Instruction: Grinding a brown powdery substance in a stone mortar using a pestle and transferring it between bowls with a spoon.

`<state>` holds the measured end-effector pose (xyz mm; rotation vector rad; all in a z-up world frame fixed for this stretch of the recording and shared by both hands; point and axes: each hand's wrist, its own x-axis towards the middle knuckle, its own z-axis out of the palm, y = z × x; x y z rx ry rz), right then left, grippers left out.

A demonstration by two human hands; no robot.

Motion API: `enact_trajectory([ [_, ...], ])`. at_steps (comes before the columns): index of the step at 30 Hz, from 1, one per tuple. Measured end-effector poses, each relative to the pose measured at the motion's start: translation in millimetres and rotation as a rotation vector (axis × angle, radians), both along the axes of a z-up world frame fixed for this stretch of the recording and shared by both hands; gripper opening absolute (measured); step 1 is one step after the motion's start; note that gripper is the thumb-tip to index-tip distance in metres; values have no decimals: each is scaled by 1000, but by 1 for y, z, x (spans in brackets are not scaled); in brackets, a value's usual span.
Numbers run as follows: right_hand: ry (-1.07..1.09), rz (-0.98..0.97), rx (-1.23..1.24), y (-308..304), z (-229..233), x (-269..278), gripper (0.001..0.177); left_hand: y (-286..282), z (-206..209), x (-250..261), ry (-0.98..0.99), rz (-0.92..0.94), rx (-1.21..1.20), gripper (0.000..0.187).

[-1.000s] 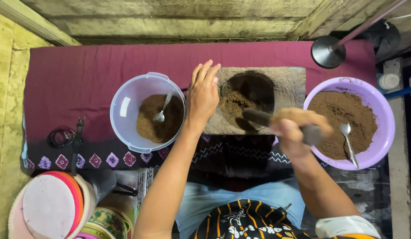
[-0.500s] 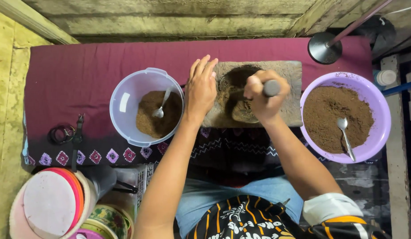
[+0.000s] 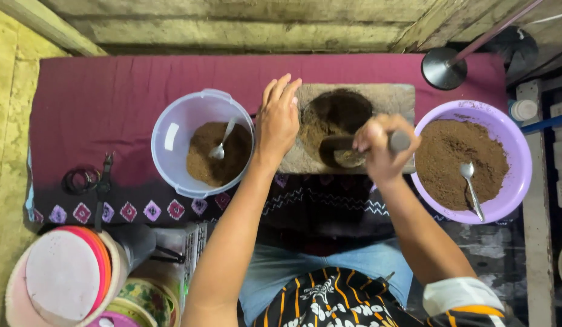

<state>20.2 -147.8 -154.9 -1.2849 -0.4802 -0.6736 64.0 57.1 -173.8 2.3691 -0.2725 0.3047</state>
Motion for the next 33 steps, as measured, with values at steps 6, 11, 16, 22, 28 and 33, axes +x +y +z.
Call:
enact_trajectory([
  [6, -57, -15, 37, -27, 75, -8, 24, 0, 8, -2, 36, 9, -14, 41],
  [11, -42, -78, -138, -10, 25, 16, 26, 0, 16, -3, 65, 20, -42, 43],
  [16, -14, 7, -56, 5, 31, 15, 27, 0, 20, -6, 94, 30, -67, 42],
  [22, -87, -26, -76, -6, 49, 10, 17, -1, 19, -4, 59, 15, -31, 41],
  [28, -3, 17, -48, 14, 24, 7, 32, -1, 24, -6, 88, 34, -72, 42],
  [33, 100, 26, 125, 7, 93, -29, 37, -4, 0, 1, -4, 42, -7, 39],
])
